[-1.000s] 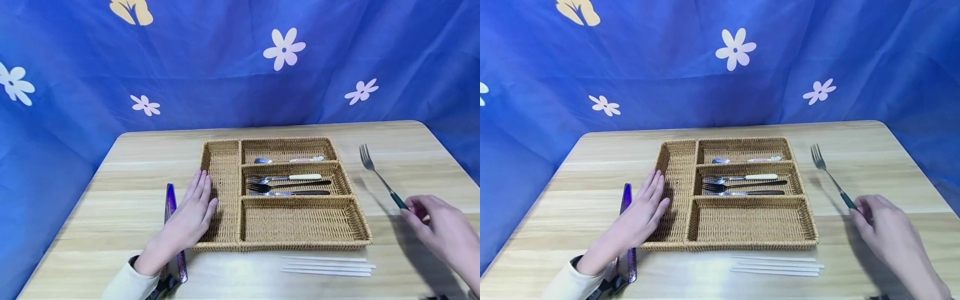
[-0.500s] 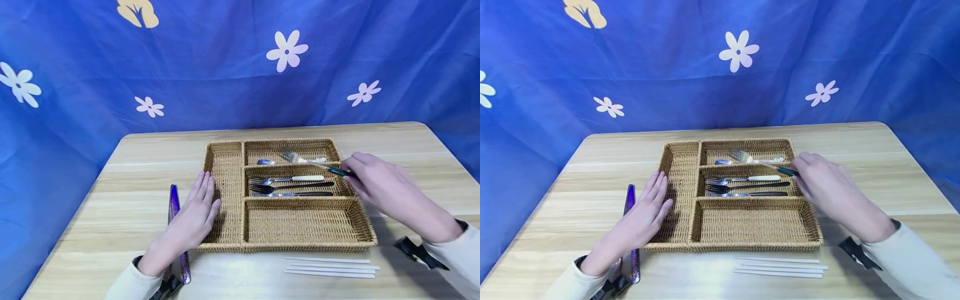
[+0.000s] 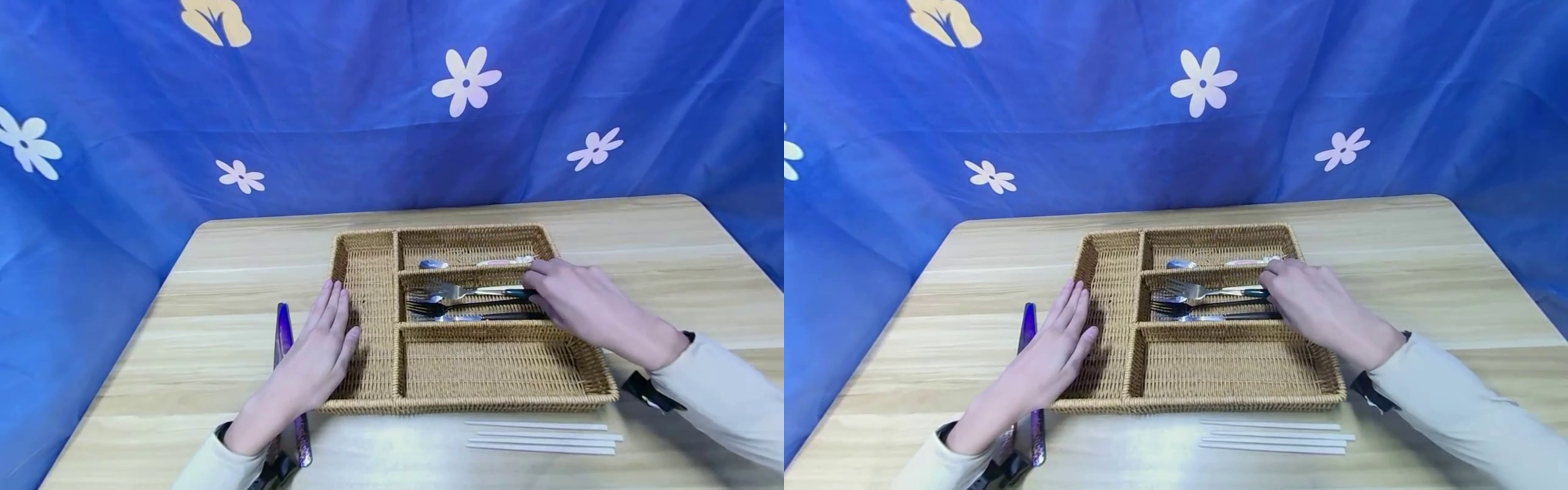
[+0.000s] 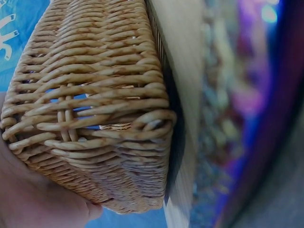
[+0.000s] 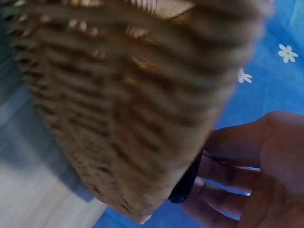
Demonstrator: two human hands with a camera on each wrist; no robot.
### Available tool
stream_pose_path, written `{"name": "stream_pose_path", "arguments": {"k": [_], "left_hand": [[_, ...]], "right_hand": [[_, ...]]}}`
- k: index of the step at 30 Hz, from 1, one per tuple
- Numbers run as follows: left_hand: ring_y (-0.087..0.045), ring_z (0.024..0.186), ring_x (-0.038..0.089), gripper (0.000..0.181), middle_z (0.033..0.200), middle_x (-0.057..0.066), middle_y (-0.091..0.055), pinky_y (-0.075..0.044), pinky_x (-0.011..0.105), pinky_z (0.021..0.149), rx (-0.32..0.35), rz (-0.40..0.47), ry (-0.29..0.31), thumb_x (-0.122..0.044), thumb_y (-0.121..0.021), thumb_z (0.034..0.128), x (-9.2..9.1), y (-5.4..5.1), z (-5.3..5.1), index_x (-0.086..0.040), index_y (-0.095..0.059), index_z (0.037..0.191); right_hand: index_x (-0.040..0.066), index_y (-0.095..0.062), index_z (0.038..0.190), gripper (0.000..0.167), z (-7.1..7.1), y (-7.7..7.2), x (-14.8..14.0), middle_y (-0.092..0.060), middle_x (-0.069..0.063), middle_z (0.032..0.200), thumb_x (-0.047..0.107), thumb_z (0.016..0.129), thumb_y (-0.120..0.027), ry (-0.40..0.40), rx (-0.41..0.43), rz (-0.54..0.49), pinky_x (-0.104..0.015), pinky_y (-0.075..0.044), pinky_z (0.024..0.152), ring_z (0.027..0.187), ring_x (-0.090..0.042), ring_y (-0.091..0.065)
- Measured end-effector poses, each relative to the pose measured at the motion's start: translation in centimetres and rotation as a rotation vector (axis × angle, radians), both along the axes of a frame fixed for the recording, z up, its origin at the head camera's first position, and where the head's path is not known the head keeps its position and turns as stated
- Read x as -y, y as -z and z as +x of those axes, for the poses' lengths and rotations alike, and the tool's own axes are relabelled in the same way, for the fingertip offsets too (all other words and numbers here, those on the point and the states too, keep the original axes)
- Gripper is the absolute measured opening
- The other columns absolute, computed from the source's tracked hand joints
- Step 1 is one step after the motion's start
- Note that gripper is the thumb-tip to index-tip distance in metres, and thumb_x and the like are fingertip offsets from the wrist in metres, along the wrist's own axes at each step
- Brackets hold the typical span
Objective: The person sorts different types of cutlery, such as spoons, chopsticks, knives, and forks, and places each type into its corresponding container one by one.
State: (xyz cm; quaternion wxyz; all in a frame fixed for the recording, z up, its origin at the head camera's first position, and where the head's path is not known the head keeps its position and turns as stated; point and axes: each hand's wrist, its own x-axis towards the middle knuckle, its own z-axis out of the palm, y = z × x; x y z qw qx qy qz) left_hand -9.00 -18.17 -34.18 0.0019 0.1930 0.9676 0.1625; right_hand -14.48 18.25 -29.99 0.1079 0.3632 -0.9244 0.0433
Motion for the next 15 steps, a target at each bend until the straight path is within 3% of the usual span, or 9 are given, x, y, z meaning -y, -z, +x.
{"name": "stream_pose_path", "arguments": {"k": [15], "left_hand": [[0.004, 0.146, 0.037, 0.060, 0.156, 0.030, -0.004, -0.008, 0.052, 0.118, -0.003, -0.001, 0.006, -0.026, -0.032, 0.1059, 0.1, 0.0, 0.0, 0.015, -0.015, 0.146]], "right_hand": [[0.008, -0.065, 0.083, 0.012, -0.2, -1.9, 1.7, -0.054, 0.000, 0.072, 0.001, 0.079, -0.074, -0.045, -0.016, 0.003, -0.021, -0.041, 0.041, 0.060, -0.014, -0.052]]}}
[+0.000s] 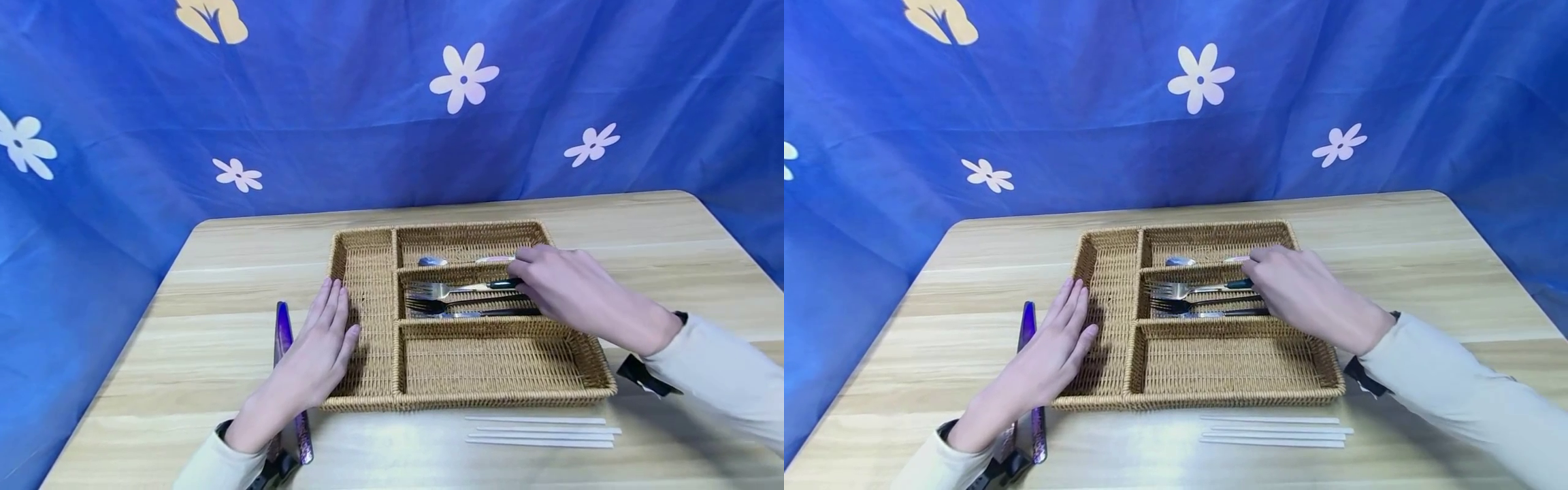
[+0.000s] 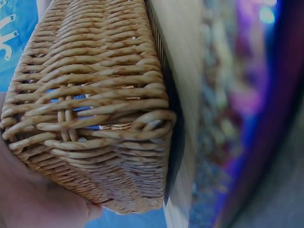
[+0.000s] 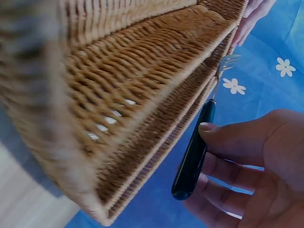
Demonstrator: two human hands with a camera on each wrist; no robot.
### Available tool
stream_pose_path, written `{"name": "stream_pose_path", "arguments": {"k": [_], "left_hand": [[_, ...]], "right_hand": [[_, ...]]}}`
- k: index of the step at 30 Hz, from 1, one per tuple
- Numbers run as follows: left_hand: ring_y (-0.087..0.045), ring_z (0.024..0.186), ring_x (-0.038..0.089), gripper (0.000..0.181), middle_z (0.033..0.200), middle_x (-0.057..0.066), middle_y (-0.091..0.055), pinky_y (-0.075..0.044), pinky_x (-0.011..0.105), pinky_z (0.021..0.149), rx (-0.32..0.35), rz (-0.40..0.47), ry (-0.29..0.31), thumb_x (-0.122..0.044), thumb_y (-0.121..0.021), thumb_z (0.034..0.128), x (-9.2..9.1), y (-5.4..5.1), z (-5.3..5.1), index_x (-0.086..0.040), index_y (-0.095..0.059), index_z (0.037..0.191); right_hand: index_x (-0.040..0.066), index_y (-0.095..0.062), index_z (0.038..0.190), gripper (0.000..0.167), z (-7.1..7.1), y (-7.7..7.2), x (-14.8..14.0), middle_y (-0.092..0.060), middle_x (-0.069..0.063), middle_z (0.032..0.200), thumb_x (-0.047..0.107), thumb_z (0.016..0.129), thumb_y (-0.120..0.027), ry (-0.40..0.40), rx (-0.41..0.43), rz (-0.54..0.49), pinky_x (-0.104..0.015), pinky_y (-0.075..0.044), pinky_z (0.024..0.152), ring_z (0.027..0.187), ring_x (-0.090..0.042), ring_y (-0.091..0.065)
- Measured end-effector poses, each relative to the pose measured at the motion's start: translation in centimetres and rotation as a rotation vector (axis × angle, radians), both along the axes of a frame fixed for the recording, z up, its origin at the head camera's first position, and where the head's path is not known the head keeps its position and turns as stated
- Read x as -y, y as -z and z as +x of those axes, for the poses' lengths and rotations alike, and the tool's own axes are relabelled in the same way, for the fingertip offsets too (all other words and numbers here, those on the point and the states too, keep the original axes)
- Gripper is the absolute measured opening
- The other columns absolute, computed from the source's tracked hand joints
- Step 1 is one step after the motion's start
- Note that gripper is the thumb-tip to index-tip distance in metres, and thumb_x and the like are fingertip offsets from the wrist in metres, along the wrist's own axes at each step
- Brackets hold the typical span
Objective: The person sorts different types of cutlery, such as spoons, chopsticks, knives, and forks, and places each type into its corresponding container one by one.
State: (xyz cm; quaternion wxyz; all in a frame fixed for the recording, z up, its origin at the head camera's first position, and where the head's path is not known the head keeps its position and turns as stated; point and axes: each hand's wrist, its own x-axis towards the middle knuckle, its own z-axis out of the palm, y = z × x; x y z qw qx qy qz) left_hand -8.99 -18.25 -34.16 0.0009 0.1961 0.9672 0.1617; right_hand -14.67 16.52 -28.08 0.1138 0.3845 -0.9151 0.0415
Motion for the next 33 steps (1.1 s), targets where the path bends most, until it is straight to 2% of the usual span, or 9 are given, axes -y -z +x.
{"name": "stream_pose_path", "arguments": {"k": [5, 10, 15, 23, 27, 33], "left_hand": [[0.004, 0.146, 0.037, 0.060, 0.156, 0.030, -0.004, -0.006, 0.050, 0.119, 0.013, 0.006, -0.016, -0.025, -0.033, 0.1057, 0.1, -0.1, 0.1, 0.015, -0.014, 0.147], [0.004, 0.146, 0.038, 0.060, 0.156, 0.030, -0.004, -0.006, 0.050, 0.119, 0.015, 0.015, -0.019, -0.024, -0.034, 0.1056, 0.1, -0.1, 0.2, 0.015, -0.015, 0.146], [0.004, 0.146, 0.037, 0.060, 0.156, 0.030, -0.004, -0.007, 0.051, 0.118, 0.009, 0.007, -0.020, -0.025, -0.033, 0.1057, 0.0, -0.2, 0.1, 0.015, -0.014, 0.146], [0.005, 0.146, 0.037, 0.060, 0.156, 0.030, -0.003, -0.007, 0.052, 0.118, 0.012, 0.005, -0.017, -0.025, -0.033, 0.1058, -0.1, -0.3, 0.0, 0.015, -0.015, 0.146], [0.005, 0.146, 0.036, 0.060, 0.156, 0.029, -0.002, -0.007, 0.051, 0.118, 0.020, 0.005, -0.014, -0.026, -0.032, 0.1059, -0.2, -0.3, 0.0, 0.014, -0.013, 0.147], [0.006, 0.146, 0.035, 0.061, 0.157, 0.028, -0.002, -0.007, 0.051, 0.118, 0.021, 0.003, -0.011, -0.027, -0.031, 0.1061, -0.1, -0.2, 0.0, 0.014, -0.013, 0.147]], "right_hand": [[0.008, -0.063, 0.078, 0.014, -0.6, -0.7, 1.3, -0.051, 0.001, 0.069, -0.003, 0.079, -0.071, -0.016, -0.008, 0.030, -0.023, -0.041, 0.039, 0.058, -0.014, -0.050], [0.007, -0.062, 0.074, 0.016, -1.0, -0.5, 2.4, -0.049, 0.001, 0.066, -0.006, 0.081, -0.065, -0.034, 0.017, 0.032, -0.021, -0.042, 0.040, 0.055, -0.013, -0.048], [0.007, -0.063, 0.074, 0.015, -1.1, -0.2, 3.2, -0.050, 0.000, 0.066, -0.007, 0.079, -0.066, -0.015, 0.009, 0.024, -0.021, -0.040, 0.039, 0.054, -0.013, -0.046], [0.008, -0.060, 0.075, 0.026, -1.2, 0.5, 3.4, -0.050, 0.002, 0.066, -0.017, 0.074, -0.057, 0.071, 0.195, 0.071, -0.019, -0.039, 0.039, 0.052, -0.012, -0.047], [0.008, -0.061, 0.077, 0.029, -1.3, 1.0, 3.0, -0.051, 0.002, 0.066, -0.020, 0.070, -0.057, 0.095, 0.236, 0.088, -0.020, -0.041, 0.040, 0.053, -0.013, -0.048], [0.007, -0.063, 0.081, 0.031, -1.6, 1.8, 2.7, -0.054, 0.001, 0.070, -0.021, 0.068, -0.060, 0.098, 0.250, 0.089, -0.020, -0.044, 0.043, 0.057, -0.013, -0.051]]}}
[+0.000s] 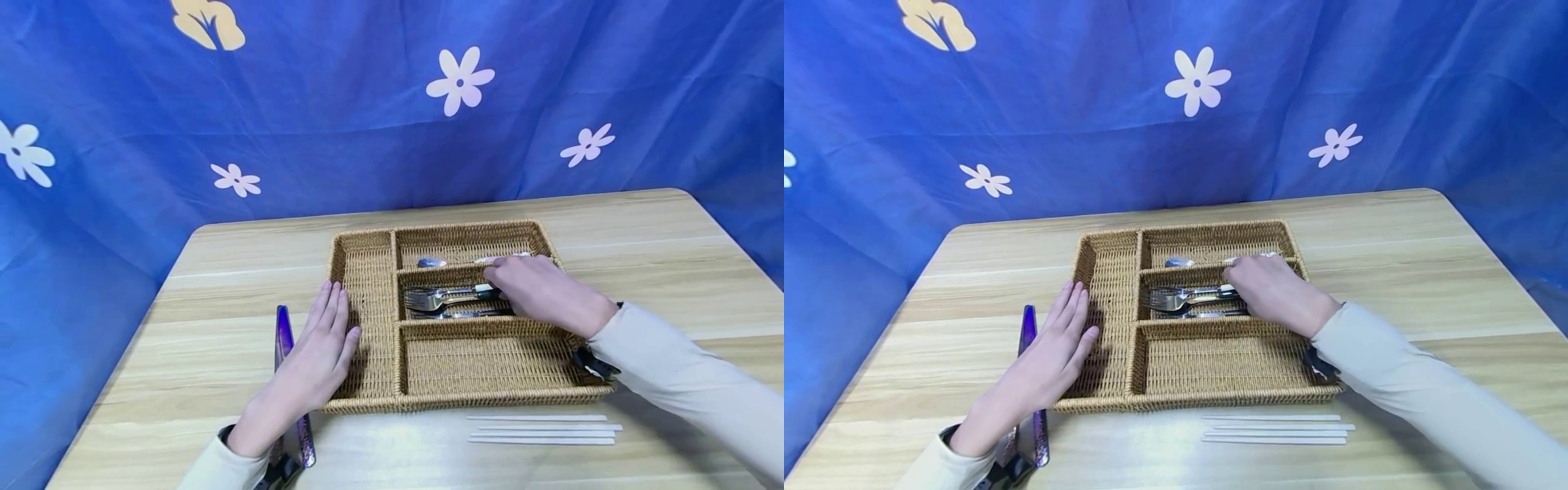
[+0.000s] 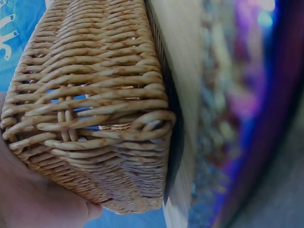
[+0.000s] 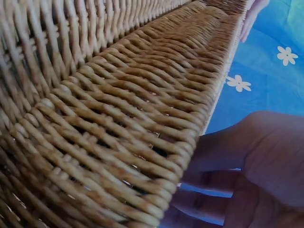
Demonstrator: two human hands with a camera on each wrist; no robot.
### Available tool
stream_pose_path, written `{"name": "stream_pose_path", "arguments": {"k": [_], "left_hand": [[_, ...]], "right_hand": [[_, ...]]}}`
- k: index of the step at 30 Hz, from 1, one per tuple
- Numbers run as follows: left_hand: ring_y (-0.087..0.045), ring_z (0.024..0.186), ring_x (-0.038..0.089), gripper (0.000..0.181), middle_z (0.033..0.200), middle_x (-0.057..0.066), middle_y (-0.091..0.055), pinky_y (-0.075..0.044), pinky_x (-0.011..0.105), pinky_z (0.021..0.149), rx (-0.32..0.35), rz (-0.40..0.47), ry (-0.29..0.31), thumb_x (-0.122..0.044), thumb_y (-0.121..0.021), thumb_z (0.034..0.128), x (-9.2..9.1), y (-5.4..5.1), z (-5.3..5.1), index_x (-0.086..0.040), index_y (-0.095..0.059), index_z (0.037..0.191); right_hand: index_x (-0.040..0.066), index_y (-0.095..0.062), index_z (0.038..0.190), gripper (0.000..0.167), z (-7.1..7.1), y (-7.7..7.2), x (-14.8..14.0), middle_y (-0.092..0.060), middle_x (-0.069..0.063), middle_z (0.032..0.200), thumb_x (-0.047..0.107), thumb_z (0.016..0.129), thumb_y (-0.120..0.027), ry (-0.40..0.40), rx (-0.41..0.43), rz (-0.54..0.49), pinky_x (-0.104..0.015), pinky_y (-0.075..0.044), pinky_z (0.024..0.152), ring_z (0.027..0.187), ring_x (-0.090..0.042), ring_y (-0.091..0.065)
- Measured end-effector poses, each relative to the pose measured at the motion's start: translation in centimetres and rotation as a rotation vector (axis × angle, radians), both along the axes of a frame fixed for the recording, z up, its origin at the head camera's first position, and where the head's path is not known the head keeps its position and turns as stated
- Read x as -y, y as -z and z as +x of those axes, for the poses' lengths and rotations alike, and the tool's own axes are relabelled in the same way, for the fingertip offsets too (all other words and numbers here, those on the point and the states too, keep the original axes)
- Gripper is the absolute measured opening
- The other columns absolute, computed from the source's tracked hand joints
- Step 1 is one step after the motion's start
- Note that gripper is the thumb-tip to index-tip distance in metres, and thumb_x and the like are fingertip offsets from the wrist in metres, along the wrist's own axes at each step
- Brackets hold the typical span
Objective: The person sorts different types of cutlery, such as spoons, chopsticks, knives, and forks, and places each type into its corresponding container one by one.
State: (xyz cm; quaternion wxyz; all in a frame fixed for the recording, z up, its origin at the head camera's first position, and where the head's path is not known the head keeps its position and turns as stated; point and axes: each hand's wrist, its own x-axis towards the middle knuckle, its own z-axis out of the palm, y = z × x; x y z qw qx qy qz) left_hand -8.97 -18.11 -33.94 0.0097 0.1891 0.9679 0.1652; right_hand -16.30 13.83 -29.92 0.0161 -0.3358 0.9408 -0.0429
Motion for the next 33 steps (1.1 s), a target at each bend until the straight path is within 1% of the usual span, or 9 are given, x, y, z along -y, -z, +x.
{"name": "stream_pose_path", "arguments": {"k": [3, 6, 13, 19, 23, 26, 28, 30, 33], "left_hand": [[0.006, 0.146, 0.035, 0.061, 0.157, 0.028, -0.001, -0.006, 0.050, 0.119, 0.001, -0.001, -0.001, -0.028, -0.031, 0.1061, 0.0, 0.0, 0.0, 0.014, -0.013, 0.147], [0.006, 0.146, 0.036, 0.061, 0.157, 0.028, -0.001, -0.006, 0.051, 0.119, 0.004, -0.003, -0.002, -0.027, -0.031, 0.1060, 0.0, 0.0, 0.0, 0.014, -0.013, 0.147], [0.004, 0.146, 0.037, 0.060, 0.157, 0.028, -0.001, -0.008, 0.052, 0.118, -0.005, -0.006, -0.003, -0.026, -0.032, 0.1058, 0.0, 0.0, 0.0, 0.014, -0.014, 0.147], [0.004, 0.146, 0.036, 0.060, 0.156, 0.029, -0.002, -0.008, 0.051, 0.118, -0.013, -0.001, -0.003, -0.025, -0.033, 0.1056, 0.0, 0.1, 0.1, 0.014, -0.014, 0.147], [0.002, 0.146, 0.038, 0.059, 0.156, 0.030, -0.005, -0.008, 0.051, 0.118, -0.033, 0.002, 0.011, -0.024, -0.033, 0.1056, -0.2, 0.2, 0.2, 0.015, -0.016, 0.146], [0.001, 0.146, 0.039, 0.059, 0.155, 0.031, -0.007, -0.008, 0.051, 0.118, -0.042, 0.002, 0.021, -0.024, -0.033, 0.1055, -0.2, 0.3, 0.2, 0.016, -0.016, 0.146], [0.002, 0.146, 0.038, 0.059, 0.155, 0.031, -0.006, -0.007, 0.050, 0.119, -0.034, 0.003, 0.022, -0.024, -0.033, 0.1056, -0.2, 0.3, 0.1, 0.016, -0.016, 0.146], [0.003, 0.146, 0.038, 0.059, 0.155, 0.031, -0.005, -0.006, 0.049, 0.119, -0.024, 0.002, 0.022, -0.024, -0.033, 0.1057, -0.1, 0.3, 0.1, 0.016, -0.015, 0.146], [0.004, 0.146, 0.037, 0.060, 0.155, 0.031, -0.005, -0.006, 0.049, 0.119, -0.020, -0.001, 0.018, -0.024, -0.032, 0.1058, 0.1, 0.1, -0.1, 0.016, -0.014, 0.146]], "right_hand": [[0.008, -0.062, 0.077, 0.032, -0.2, 0.4, 0.1, -0.053, 0.001, 0.068, -0.022, 0.067, -0.058, -0.013, -0.021, 0.011, -0.023, -0.046, 0.043, 0.056, -0.013, -0.051], [0.010, -0.058, 0.071, 0.031, -0.2, 0.9, 0.1, -0.053, 0.001, 0.066, -0.020, 0.069, -0.059, -0.023, -0.037, 0.026, -0.028, -0.048, 0.045, 0.055, -0.014, -0.051], [0.011, -0.056, 0.068, 0.028, -0.4, 1.5, -0.2, -0.056, -0.001, 0.063, -0.016, 0.075, -0.060, 0.013, -0.022, 0.013, -0.032, -0.050, 0.045, 0.053, -0.018, -0.054], [0.012, -0.055, 0.067, 0.026, -0.6, 1.7, -0.2, -0.059, -0.003, 0.064, -0.010, 0.076, -0.064, 0.032, -0.036, 0.014, -0.036, -0.050, 0.045, 0.054, -0.021, -0.056], [0.011, -0.054, 0.065, 0.026, -0.5, 2.1, -0.3, -0.055, -0.004, 0.059, -0.011, 0.077, -0.062, 0.025, -0.107, 0.018, -0.034, -0.047, 0.040, 0.050, -0.020, -0.052], [0.010, -0.055, 0.064, 0.027, -0.5, 2.4, -0.4, -0.056, -0.006, 0.058, -0.014, 0.075, -0.059, 0.015, -0.189, 0.021, -0.036, -0.046, 0.038, 0.049, -0.022, -0.052], [0.010, -0.059, 0.066, 0.026, -0.5, 2.2, -0.4, -0.058, -0.007, 0.060, -0.016, 0.075, -0.057, 0.019, -0.205, 0.024, -0.036, -0.047, 0.038, 0.049, -0.022, -0.053], [0.010, -0.060, 0.067, 0.027, -0.5, 1.5, -0.4, -0.059, -0.006, 0.061, -0.015, 0.076, -0.056, 0.026, -0.204, 0.019, -0.036, -0.047, 0.038, 0.049, -0.022, -0.053], [0.010, -0.063, 0.070, 0.024, -0.2, -0.3, -0.2, -0.058, -0.003, 0.062, -0.010, 0.082, -0.059, 0.031, -0.160, -0.027, -0.033, -0.046, 0.039, 0.050, -0.018, -0.053]]}}
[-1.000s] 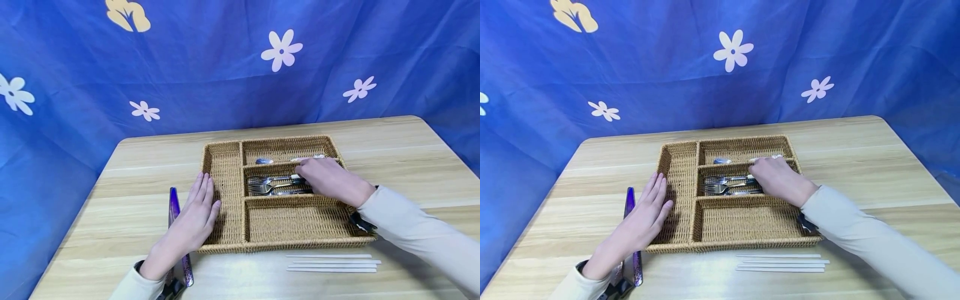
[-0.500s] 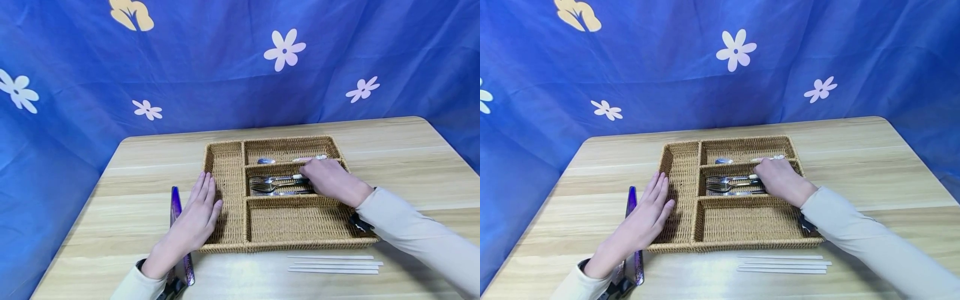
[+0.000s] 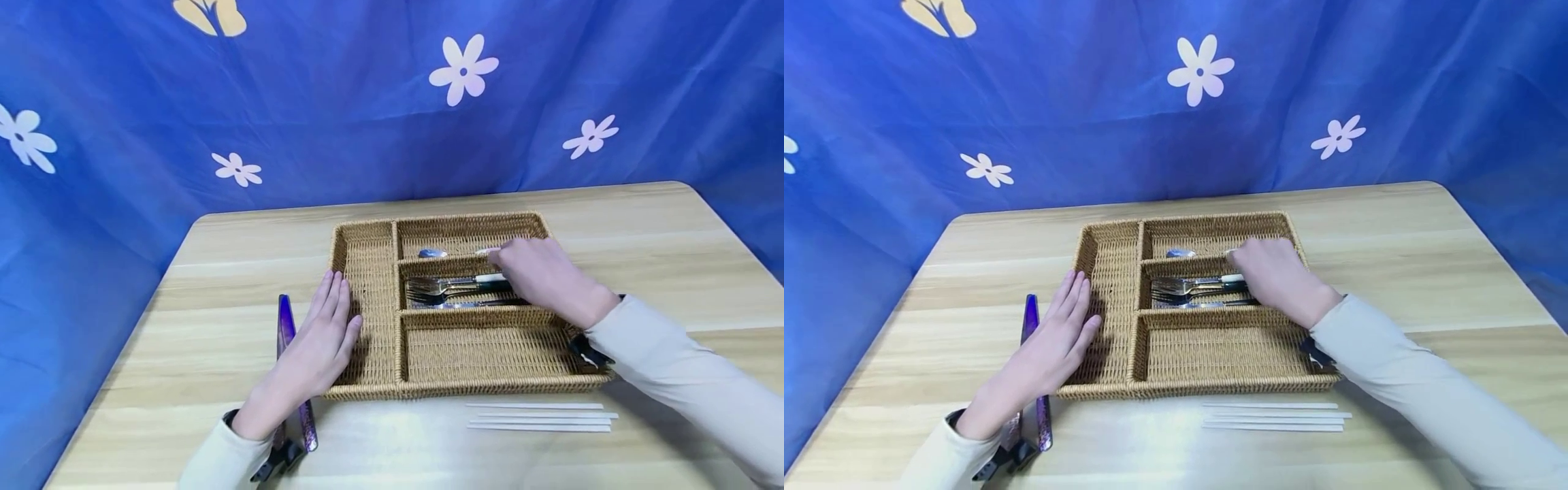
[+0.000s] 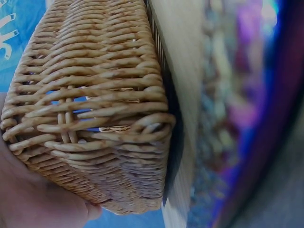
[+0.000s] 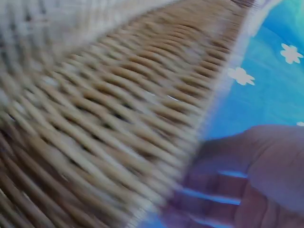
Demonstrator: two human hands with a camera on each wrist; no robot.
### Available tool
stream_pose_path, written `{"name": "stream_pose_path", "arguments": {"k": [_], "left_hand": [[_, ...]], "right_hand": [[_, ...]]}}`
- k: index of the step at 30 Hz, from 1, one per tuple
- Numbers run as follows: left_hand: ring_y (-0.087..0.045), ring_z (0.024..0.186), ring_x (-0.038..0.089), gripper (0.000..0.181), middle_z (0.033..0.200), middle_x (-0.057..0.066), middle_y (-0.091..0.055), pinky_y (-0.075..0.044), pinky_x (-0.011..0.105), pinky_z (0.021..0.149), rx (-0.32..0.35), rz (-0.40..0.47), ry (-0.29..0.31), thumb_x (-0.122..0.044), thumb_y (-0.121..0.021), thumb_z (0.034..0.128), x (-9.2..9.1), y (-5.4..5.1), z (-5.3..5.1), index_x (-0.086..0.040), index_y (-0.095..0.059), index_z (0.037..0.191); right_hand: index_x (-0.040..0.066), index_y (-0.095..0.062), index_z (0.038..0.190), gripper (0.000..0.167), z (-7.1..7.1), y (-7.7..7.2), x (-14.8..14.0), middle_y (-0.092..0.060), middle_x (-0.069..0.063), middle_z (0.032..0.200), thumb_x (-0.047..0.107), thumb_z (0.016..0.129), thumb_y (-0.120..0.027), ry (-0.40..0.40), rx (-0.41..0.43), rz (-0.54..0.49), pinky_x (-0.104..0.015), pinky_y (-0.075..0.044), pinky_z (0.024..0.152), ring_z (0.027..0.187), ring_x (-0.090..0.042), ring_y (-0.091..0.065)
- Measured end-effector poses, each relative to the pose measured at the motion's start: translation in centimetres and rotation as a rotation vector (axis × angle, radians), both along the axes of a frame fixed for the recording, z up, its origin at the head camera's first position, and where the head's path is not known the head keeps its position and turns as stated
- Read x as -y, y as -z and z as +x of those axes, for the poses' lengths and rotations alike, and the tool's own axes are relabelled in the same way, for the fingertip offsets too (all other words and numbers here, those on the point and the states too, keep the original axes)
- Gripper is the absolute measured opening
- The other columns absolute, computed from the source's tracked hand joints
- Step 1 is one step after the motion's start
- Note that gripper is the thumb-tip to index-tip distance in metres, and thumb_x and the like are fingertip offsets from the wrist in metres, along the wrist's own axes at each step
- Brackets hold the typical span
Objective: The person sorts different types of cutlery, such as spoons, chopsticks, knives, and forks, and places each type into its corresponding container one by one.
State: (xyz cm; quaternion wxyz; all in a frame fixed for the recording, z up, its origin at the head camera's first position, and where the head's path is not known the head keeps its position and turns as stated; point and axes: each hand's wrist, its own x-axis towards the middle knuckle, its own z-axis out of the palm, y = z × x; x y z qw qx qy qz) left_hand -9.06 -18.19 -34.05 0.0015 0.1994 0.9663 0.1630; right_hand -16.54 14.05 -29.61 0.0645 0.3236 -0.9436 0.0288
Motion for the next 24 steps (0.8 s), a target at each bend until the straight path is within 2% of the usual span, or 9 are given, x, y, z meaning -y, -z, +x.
{"name": "stream_pose_path", "arguments": {"k": [4, 7, 9, 11, 14, 16, 20, 22, 24], "left_hand": [[0.006, 0.146, 0.037, 0.060, 0.156, 0.031, -0.003, -0.005, 0.048, 0.119, 0.004, -0.005, -0.011, -0.024, -0.032, 0.1059, 0.2, -0.2, -0.3, 0.016, -0.012, 0.146], [0.006, 0.146, 0.037, 0.060, 0.156, 0.030, -0.002, -0.004, 0.048, 0.119, 0.009, -0.005, -0.017, -0.024, -0.032, 0.1060, 0.3, -0.3, -0.3, 0.016, -0.012, 0.146], [0.005, 0.146, 0.038, 0.060, 0.156, 0.031, -0.002, -0.004, 0.049, 0.119, 0.012, -0.002, -0.017, -0.024, -0.031, 0.1061, 0.4, -0.3, -0.3, 0.016, -0.012, 0.146], [0.005, 0.146, 0.038, 0.060, 0.156, 0.031, -0.001, -0.004, 0.049, 0.119, 0.016, 0.000, -0.018, -0.025, -0.031, 0.1062, 0.3, -0.3, -0.3, 0.016, -0.012, 0.146], [0.005, 0.146, 0.038, 0.061, 0.156, 0.030, -0.001, -0.005, 0.049, 0.119, 0.012, -0.001, -0.015, -0.026, -0.030, 0.1062, 0.3, -0.3, -0.3, 0.015, -0.012, 0.147], [0.005, 0.146, 0.037, 0.061, 0.156, 0.030, -0.001, -0.006, 0.049, 0.119, 0.012, -0.001, -0.010, -0.026, -0.030, 0.1063, 0.2, -0.3, -0.4, 0.015, -0.012, 0.147], [0.005, 0.146, 0.037, 0.060, 0.156, 0.029, -0.001, -0.004, 0.047, 0.119, 0.023, 0.006, 0.000, -0.026, -0.030, 0.1063, 0.1, -0.2, -0.4, 0.014, -0.011, 0.147], [0.005, 0.146, 0.037, 0.061, 0.156, 0.030, -0.001, -0.003, 0.047, 0.119, 0.030, 0.008, 0.003, -0.026, -0.029, 0.1064, 0.0, -0.1, -0.4, 0.015, -0.011, 0.147], [0.005, 0.146, 0.038, 0.061, 0.156, 0.030, -0.001, -0.003, 0.047, 0.119, 0.037, 0.010, 0.004, -0.027, -0.028, 0.1064, 0.1, 0.0, -0.2, 0.015, -0.010, 0.147]], "right_hand": [[0.012, -0.065, 0.074, 0.020, 0.8, -3.0, -0.2, -0.059, 0.001, 0.064, -0.005, 0.084, -0.064, -0.034, 0.007, -0.087, -0.031, -0.045, 0.042, 0.053, -0.015, -0.052], [0.015, -0.066, 0.077, 0.019, 2.3, -4.8, -0.7, -0.060, 0.005, 0.068, -0.003, 0.084, -0.066, -0.052, -0.017, -0.124, -0.031, -0.047, 0.047, 0.057, -0.012, -0.052], [0.017, -0.064, 0.075, 0.022, 3.7, -5.4, -1.3, -0.059, 0.007, 0.068, -0.005, 0.081, -0.067, -0.063, -0.038, -0.149, -0.029, -0.047, 0.049, 0.058, -0.009, -0.051], [0.020, -0.063, 0.073, 0.026, 5.3, -5.2, -2.1, -0.059, 0.010, 0.067, -0.005, 0.077, -0.070, -0.093, -0.083, -0.175, -0.027, -0.047, 0.049, 0.057, -0.005, -0.051], [0.027, -0.060, 0.069, 0.031, 8.3, -4.1, -3.6, -0.056, 0.018, 0.065, 0.000, 0.071, -0.075, -0.100, -0.127, -0.192, -0.024, -0.047, 0.047, 0.057, 0.000, -0.051], [0.031, -0.057, 0.067, 0.032, 10.4, -2.7, -4.6, -0.054, 0.023, 0.064, 0.006, 0.069, -0.077, -0.102, -0.127, -0.192, -0.023, -0.047, 0.046, 0.058, 0.004, -0.051], [0.034, -0.056, 0.069, 0.030, 14.4, 0.7, -6.2, -0.050, 0.028, 0.069, 0.014, 0.066, -0.079, -0.085, -0.049, -0.189, -0.021, -0.042, 0.043, 0.060, 0.006, -0.050], [0.034, -0.059, 0.071, 0.031, 15.8, 2.4, -6.6, -0.051, 0.028, 0.072, 0.012, 0.065, -0.080, -0.071, 0.003, -0.218, -0.021, -0.040, 0.043, 0.062, 0.007, -0.051], [0.035, -0.061, 0.072, 0.031, 16.9, 3.9, -6.8, -0.052, 0.028, 0.074, 0.013, 0.066, -0.081, -0.025, 0.035, -0.251, -0.021, -0.041, 0.045, 0.064, 0.008, -0.051]]}}
